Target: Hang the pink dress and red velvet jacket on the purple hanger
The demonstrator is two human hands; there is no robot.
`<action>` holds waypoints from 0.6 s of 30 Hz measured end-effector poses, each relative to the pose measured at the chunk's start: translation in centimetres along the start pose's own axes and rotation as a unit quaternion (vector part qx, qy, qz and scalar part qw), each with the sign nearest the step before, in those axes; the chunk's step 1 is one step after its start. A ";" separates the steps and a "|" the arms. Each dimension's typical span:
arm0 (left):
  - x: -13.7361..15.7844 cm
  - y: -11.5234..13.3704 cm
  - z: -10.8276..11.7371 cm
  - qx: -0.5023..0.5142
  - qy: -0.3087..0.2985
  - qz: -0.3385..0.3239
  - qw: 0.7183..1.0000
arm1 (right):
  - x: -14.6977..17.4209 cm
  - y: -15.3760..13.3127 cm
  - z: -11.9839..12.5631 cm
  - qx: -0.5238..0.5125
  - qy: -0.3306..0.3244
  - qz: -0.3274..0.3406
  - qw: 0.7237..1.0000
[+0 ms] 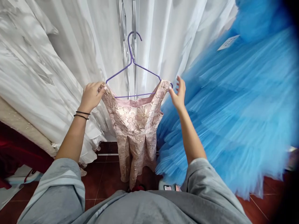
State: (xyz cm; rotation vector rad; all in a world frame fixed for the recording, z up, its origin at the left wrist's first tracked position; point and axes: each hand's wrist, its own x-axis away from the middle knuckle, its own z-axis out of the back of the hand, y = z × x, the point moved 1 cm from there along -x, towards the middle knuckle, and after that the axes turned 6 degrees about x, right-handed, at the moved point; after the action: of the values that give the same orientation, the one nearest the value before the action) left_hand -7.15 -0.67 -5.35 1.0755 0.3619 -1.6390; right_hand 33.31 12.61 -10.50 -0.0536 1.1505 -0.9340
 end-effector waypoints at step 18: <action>21.1 -4.6 -11.9 0.305 -0.019 0.379 0.873 | 5.5 0.4 -3.1 -0.162 -0.110 -0.216 0.957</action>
State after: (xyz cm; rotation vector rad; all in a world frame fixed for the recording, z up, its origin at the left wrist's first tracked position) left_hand -5.78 -3.53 -29.77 1.4038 -0.6016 -1.0478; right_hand 31.60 10.53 -16.17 -0.6830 1.0902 -1.0798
